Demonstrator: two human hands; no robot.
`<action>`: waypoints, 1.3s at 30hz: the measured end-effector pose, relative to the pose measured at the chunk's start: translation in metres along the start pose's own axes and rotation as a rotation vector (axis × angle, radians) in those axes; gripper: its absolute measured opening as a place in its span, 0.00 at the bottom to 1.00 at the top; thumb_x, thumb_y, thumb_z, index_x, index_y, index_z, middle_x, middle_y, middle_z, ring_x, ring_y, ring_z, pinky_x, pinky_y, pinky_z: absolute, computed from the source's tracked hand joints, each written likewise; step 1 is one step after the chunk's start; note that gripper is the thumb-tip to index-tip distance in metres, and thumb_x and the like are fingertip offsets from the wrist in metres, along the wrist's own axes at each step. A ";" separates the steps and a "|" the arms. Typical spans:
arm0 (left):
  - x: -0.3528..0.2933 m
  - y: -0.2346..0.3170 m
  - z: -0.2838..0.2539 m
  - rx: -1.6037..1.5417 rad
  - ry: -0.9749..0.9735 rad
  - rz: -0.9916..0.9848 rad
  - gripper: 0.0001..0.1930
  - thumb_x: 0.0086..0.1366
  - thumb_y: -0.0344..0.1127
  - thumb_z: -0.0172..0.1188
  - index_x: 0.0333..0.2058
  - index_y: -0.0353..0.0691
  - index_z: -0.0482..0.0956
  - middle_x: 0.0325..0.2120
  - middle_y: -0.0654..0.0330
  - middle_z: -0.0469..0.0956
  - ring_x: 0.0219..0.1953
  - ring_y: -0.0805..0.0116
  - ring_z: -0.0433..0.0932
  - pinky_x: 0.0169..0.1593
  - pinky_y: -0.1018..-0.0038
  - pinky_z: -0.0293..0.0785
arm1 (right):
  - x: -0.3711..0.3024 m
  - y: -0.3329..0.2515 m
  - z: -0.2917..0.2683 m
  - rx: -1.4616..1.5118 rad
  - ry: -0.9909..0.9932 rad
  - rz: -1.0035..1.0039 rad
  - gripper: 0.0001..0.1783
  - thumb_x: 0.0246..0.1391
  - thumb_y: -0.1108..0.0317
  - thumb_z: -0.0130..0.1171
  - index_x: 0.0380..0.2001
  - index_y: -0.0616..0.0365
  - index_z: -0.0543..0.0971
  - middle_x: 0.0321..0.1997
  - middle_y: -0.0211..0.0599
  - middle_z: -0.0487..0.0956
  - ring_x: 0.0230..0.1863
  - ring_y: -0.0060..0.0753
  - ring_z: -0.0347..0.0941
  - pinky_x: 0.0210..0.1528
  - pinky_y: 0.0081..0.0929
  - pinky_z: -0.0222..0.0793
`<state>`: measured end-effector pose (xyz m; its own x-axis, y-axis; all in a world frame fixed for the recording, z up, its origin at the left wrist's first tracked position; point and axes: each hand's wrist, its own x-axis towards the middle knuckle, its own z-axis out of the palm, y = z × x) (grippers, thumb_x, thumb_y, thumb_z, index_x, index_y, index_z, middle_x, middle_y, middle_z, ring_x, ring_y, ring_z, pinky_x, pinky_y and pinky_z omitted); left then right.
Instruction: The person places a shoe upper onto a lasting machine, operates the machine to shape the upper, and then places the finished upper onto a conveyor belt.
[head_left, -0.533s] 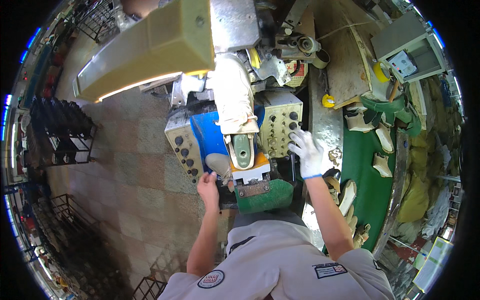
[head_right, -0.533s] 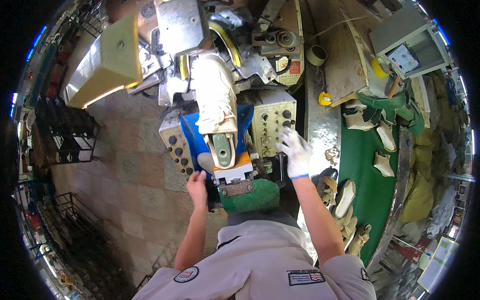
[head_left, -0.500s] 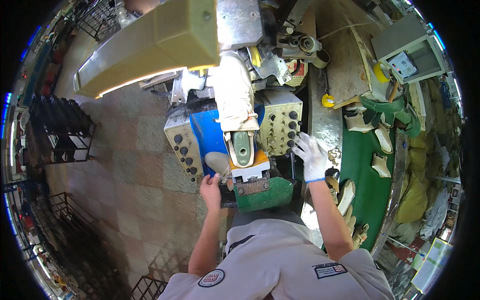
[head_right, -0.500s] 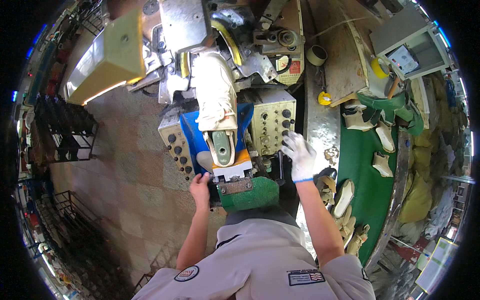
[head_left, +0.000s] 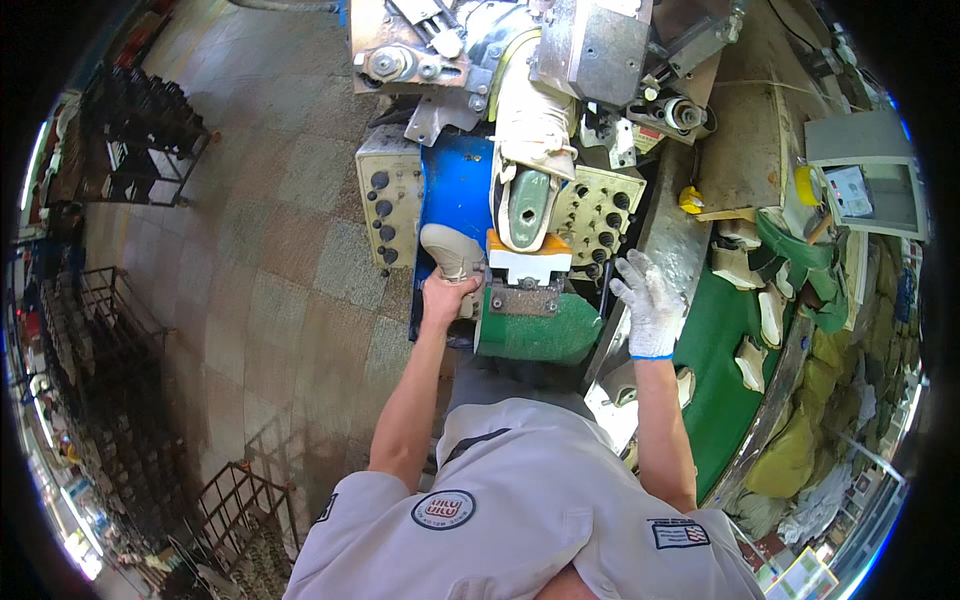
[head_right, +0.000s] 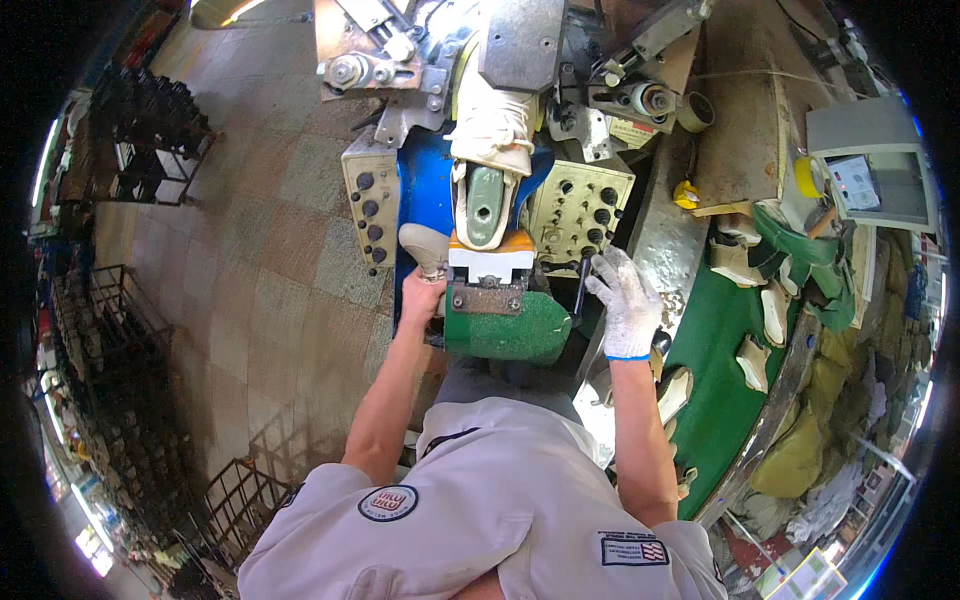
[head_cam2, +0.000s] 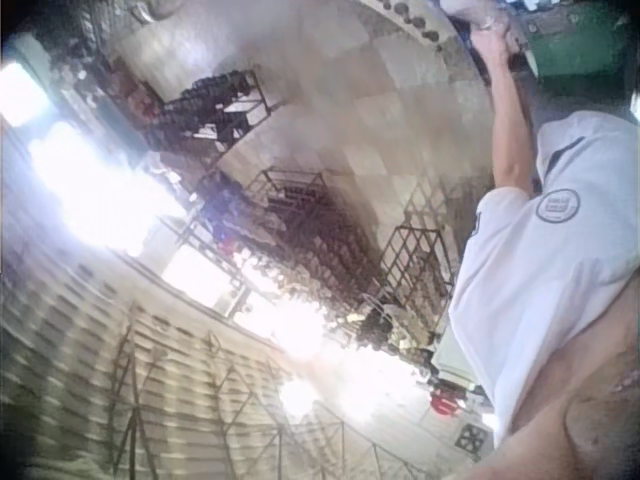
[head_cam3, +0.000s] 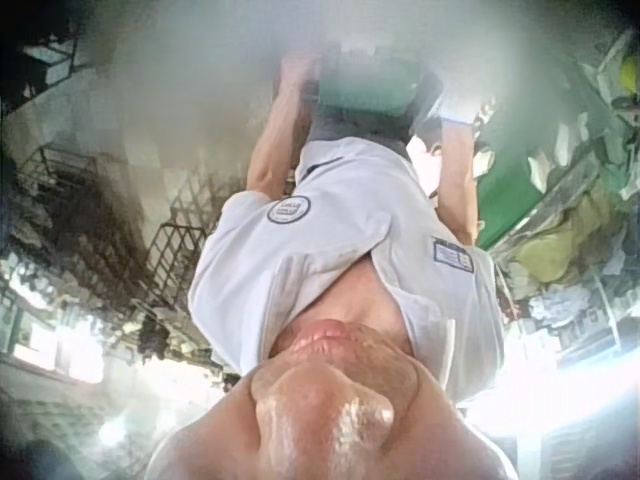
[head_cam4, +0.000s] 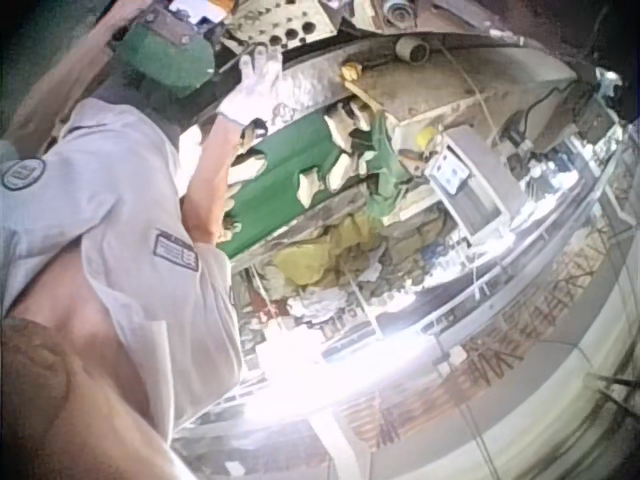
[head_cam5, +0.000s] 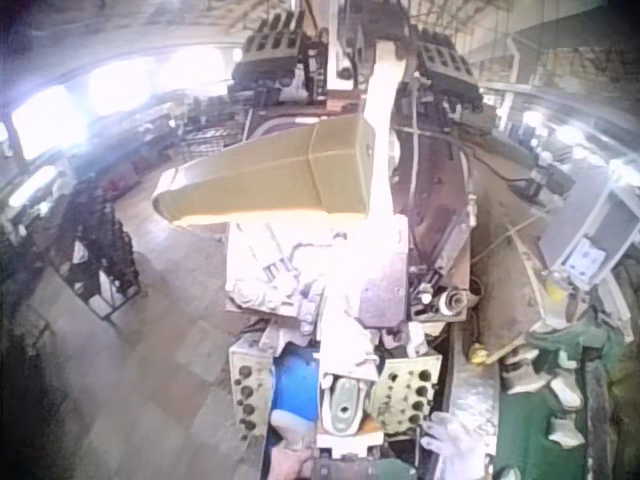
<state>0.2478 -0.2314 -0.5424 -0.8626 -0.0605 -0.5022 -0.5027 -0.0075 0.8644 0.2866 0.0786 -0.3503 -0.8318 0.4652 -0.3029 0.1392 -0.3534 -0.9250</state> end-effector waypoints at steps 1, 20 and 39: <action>-0.012 0.020 -0.010 -0.043 -0.078 -0.011 0.28 0.47 0.33 0.78 0.47 0.30 0.79 0.39 0.55 0.86 0.39 0.67 0.84 0.46 0.70 0.79 | -0.005 -0.005 0.000 0.012 -0.035 0.008 0.28 0.66 0.63 0.59 0.59 0.77 0.71 0.59 0.56 0.76 0.56 0.52 0.78 0.48 0.42 0.81; -0.132 0.269 0.058 0.224 0.027 0.416 0.10 0.67 0.33 0.64 0.32 0.29 0.85 0.25 0.58 0.83 0.25 0.74 0.79 0.32 0.77 0.76 | -0.016 -0.096 -0.009 0.927 -0.507 0.428 0.23 0.63 0.61 0.60 0.57 0.61 0.77 0.50 0.47 0.84 0.47 0.42 0.83 0.51 0.40 0.81; 0.041 0.246 0.029 0.821 0.177 0.647 0.23 0.63 0.40 0.68 0.51 0.30 0.82 0.46 0.49 0.83 0.45 0.63 0.79 0.51 0.65 0.75 | -0.056 0.010 -0.664 -1.305 0.531 0.705 0.48 0.46 0.29 0.65 0.56 0.61 0.79 0.60 0.57 0.77 0.62 0.53 0.73 0.62 0.41 0.68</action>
<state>0.0870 -0.2070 -0.3515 -0.9923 0.0433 0.1158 0.1088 0.7507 0.6516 0.6913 0.5876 -0.4945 -0.1645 0.8353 -0.5246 0.9845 0.1715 -0.0356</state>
